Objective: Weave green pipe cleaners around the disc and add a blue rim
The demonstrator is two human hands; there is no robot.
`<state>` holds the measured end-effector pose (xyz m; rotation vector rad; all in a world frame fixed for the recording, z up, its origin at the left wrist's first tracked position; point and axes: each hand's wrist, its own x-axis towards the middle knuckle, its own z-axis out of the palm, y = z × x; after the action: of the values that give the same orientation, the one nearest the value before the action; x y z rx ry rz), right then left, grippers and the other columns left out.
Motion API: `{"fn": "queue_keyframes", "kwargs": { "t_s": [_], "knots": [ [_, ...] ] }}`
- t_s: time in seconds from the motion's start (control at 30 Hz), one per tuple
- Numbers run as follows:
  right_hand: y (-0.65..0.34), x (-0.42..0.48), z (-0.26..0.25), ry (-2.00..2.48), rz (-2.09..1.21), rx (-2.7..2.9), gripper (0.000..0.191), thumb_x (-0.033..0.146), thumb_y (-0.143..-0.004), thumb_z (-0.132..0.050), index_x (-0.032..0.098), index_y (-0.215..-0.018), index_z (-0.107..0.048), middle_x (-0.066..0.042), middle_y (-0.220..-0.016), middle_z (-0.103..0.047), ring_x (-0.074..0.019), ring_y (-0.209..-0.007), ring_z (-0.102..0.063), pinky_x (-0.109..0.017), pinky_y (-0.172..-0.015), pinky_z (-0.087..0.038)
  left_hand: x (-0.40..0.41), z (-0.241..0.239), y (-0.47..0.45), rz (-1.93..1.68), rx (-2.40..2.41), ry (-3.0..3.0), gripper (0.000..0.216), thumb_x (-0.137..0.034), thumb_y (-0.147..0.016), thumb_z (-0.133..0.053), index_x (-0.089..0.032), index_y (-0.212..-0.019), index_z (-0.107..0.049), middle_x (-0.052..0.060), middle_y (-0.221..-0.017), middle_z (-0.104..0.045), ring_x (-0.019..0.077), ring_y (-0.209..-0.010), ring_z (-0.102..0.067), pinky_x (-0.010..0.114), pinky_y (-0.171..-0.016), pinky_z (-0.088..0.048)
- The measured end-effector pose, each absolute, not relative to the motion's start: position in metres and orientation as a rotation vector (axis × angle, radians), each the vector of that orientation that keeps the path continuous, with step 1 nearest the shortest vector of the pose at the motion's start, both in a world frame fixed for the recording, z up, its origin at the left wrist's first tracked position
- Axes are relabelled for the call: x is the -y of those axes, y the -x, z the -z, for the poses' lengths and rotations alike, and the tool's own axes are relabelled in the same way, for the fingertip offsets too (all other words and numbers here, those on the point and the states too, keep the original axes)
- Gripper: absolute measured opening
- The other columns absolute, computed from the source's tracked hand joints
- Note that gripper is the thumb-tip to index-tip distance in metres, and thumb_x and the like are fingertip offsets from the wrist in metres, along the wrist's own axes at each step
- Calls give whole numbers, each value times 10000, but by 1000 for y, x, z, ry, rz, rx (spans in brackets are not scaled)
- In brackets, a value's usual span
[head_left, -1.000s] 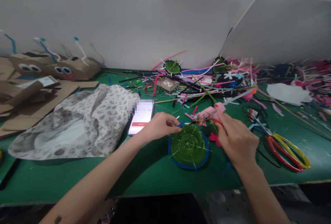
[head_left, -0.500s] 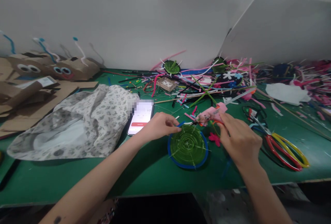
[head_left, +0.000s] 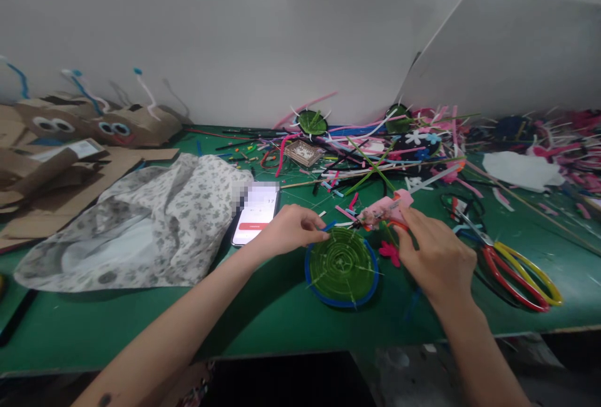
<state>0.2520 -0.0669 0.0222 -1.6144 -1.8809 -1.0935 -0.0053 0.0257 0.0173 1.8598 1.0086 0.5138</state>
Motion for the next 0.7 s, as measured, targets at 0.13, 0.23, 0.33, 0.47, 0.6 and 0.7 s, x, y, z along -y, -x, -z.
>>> {"fn": "queue_keyframes", "kwargs": {
  "t_s": [0.13,0.23,0.33,0.47,0.6,0.7],
  "knots": [
    [-250,65,-14,1754,1038,1882,300,230,-825,-576,153,-1108,-638,-45,-948,-722,-173,-768,-632,-272,-519,-351,-26,-17,6,-519,-1015,-1865,258,-411,-704,-710,-169,-793,-699,-5,-574,-638,114,-471,-564,215,-446,-396],
    [-249,63,-9,1912,930,1863,270,285,-849,-556,158,-1066,-653,-62,-879,-717,-203,-769,-621,-275,-492,-335,-25,-17,6,-517,-1012,-1850,252,-406,-702,-712,-169,-787,-697,-4,-577,-635,113,-471,-562,212,-443,-398],
    [-242,63,-10,1871,810,1824,255,307,-872,-542,166,-1046,-663,-95,-968,-706,-241,-906,-610,-303,-638,-442,-25,-18,6,-516,-1003,-1848,243,-399,-706,-709,-171,-788,-701,-4,-576,-636,114,-476,-563,215,-456,-404],
    [-222,67,-12,1630,370,1774,201,355,-852,-583,204,-932,-689,-55,-920,-718,-195,-841,-651,-310,-746,-506,-25,-17,5,-512,-1005,-1856,248,-404,-703,-711,-175,-798,-704,-10,-564,-631,114,-472,-560,217,-458,-402],
    [-205,70,-7,1612,-26,1721,184,368,-825,-601,222,-854,-709,-26,-770,-726,-179,-653,-669,-295,-597,-537,-26,-16,4,-522,-1001,-1862,254,-401,-708,-712,-173,-818,-697,-14,-557,-622,111,-470,-553,212,-454,-392],
    [-202,70,-4,1641,-46,1676,174,345,-819,-608,213,-850,-716,-32,-729,-725,-187,-608,-664,-305,-566,-538,-25,-18,4,-540,-962,-1850,245,-375,-717,-710,-176,-858,-681,-15,-568,-628,112,-491,-556,211,-477,-413]
  ]
}}
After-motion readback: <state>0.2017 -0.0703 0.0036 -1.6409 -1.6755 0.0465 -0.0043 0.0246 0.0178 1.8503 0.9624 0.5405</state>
